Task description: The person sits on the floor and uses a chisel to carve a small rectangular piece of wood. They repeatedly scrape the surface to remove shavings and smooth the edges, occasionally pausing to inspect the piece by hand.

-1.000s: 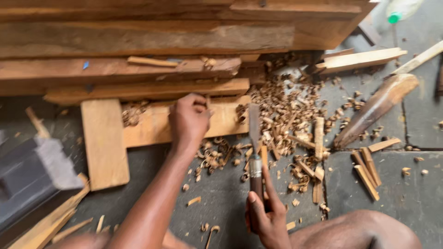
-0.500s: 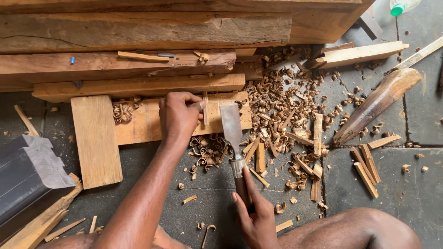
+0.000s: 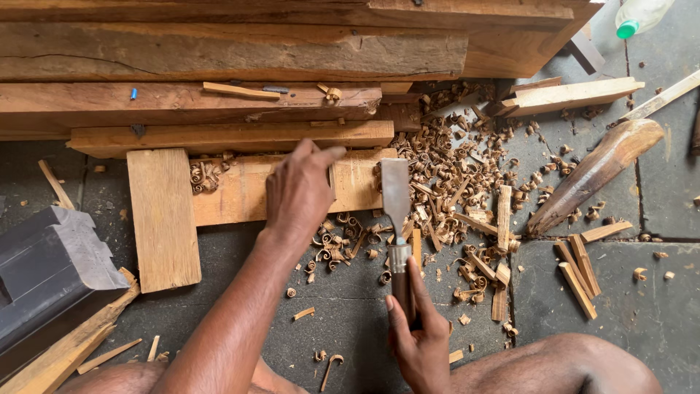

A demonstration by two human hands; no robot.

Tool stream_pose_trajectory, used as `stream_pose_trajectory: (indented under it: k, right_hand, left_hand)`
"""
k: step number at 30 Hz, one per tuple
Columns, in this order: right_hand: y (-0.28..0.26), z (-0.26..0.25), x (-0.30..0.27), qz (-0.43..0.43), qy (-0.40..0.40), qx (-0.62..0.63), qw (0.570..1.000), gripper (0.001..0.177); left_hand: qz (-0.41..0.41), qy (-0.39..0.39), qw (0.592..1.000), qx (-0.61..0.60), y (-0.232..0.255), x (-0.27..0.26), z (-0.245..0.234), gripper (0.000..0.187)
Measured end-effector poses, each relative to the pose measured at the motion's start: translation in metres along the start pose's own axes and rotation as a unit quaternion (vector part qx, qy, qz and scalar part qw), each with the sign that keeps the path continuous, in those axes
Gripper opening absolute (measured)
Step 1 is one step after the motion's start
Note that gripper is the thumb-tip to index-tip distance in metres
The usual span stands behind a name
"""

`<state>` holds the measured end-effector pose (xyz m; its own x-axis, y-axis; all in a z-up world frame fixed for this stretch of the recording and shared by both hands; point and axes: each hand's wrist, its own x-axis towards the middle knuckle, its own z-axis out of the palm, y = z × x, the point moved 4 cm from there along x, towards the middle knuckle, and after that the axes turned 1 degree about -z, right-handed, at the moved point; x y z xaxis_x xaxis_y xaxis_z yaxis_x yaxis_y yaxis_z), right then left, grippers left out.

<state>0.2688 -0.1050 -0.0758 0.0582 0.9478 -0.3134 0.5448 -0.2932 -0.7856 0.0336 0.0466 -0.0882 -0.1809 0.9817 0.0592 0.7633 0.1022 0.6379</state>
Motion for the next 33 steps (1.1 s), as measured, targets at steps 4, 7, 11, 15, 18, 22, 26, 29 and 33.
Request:
stream_pose_trajectory:
  k: [4, 7, 11, 15, 18, 22, 26, 29, 33]
  right_hand:
    - [-0.002, -0.007, 0.008, 0.052, -0.008, 0.027, 0.998, 0.078]
    - [-0.002, -0.008, 0.008, 0.070, -0.005, 0.025, 0.997, 0.078]
    - [-0.005, -0.009, 0.004, -0.113, 0.029, -0.060, 0.991, 0.066]
    - [0.005, -0.001, 0.004, -0.217, 0.052, -0.124, 0.967, 0.060]
    - [0.022, 0.003, 0.011, -0.100, 0.023, -0.180, 0.978, 0.064]
    - [0.012, -0.014, 0.014, -0.191, 0.111, -0.117, 0.968, 0.052]
    - [0.016, -0.042, 0.018, 0.102, 0.134, -0.041, 0.985, 0.077]
    - [0.008, -0.049, 0.006, 0.038, 0.129, 0.023, 0.991, 0.082]
    - [0.013, -0.036, -0.014, -0.014, 0.062, 0.076, 0.995, 0.083]
  left_hand:
    - [0.028, -0.022, 0.998, 0.056, 0.003, 0.000, 0.001, 0.018]
    - [0.016, -0.045, 0.995, 0.089, 0.003, 0.001, -0.007, 0.018]
    - [-0.081, -0.033, 0.993, 0.084, 0.009, 0.001, -0.028, 0.009]
    - [-0.296, -0.151, 0.929, -0.160, -0.010, 0.004, -0.038, 0.021]
    - [-0.312, -0.146, 0.907, -0.244, -0.015, 0.007, -0.026, 0.026]
    - [-0.285, -0.123, 0.914, -0.262, -0.018, 0.008, -0.011, 0.024]
    - [-0.261, -0.112, 0.921, -0.268, -0.016, 0.010, -0.006, 0.022]
    - [-0.276, -0.116, 0.918, -0.261, -0.015, 0.009, -0.005, 0.019]
    - [-0.286, -0.120, 0.918, -0.247, -0.012, 0.009, -0.003, 0.016]
